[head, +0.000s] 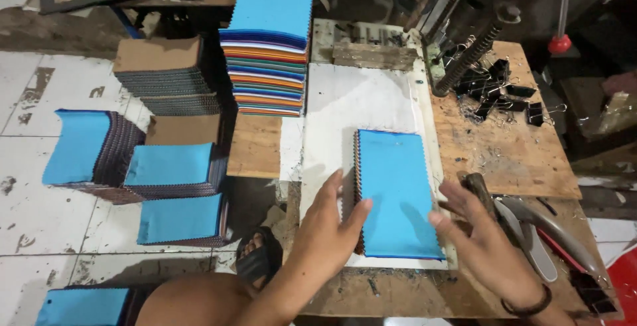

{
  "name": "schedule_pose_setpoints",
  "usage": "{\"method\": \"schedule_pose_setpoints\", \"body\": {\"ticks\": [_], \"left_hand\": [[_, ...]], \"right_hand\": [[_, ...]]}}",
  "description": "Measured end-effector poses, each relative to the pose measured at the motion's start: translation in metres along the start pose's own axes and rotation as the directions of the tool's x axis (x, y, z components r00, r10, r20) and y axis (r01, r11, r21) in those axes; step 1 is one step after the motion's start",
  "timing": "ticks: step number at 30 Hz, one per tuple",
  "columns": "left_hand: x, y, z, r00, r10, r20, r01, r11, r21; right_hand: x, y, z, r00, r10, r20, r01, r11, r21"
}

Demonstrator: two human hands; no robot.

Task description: Assembling fabric swatch notebooks by stacking fabric layers and cardboard backings and fastening them together.

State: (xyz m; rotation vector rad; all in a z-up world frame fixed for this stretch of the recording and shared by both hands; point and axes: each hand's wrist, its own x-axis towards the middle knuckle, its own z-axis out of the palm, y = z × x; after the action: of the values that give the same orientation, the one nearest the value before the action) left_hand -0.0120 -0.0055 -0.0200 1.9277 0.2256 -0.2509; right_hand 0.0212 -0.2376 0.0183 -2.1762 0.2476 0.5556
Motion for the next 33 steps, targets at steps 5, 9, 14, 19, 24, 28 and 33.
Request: {"method": "schedule_pose_setpoints", "body": {"ticks": [5,9,14,19,24,28,33], "left_hand": [[-0.003,0.039,0.002,0.948,-0.244,0.205,0.309,0.863,-0.399],[0.005,0.02,0.02,0.95,-0.219,0.223,0.304,0.811,-0.5],[0.005,0.022,0.021,0.946,-0.238,0.223,0.317,0.826,-0.466],[0.005,0.021,0.024,0.954,-0.212,0.21,0.287,0.847,-0.448],[0.015,0.019,0.023,0.952,-0.27,0.147,0.307,0.811,-0.499],[0.015,0.021,0.019,0.954,-0.263,0.142,0.297,0.781,-0.549],[0.014,-0.002,0.023,0.998,-0.058,-0.022,0.045,0.92,-0.389]], "right_hand": [[0.017,-0.006,0.027,0.999,-0.032,-0.014,0.034,0.884,0.465],[0.018,-0.019,0.038,1.0,0.031,0.004,-0.028,0.855,0.518],[0.022,-0.012,0.039,1.0,0.008,0.013,-0.014,0.824,0.566],[0.021,-0.017,0.036,0.998,0.043,0.04,-0.058,0.847,0.529],[0.042,-0.004,0.033,0.99,-0.104,0.094,0.016,0.752,0.659],[0.05,0.003,0.019,0.945,-0.286,0.159,0.116,0.745,0.657],[0.014,0.014,0.003,0.769,-0.639,0.023,0.632,0.755,-0.175]]}}
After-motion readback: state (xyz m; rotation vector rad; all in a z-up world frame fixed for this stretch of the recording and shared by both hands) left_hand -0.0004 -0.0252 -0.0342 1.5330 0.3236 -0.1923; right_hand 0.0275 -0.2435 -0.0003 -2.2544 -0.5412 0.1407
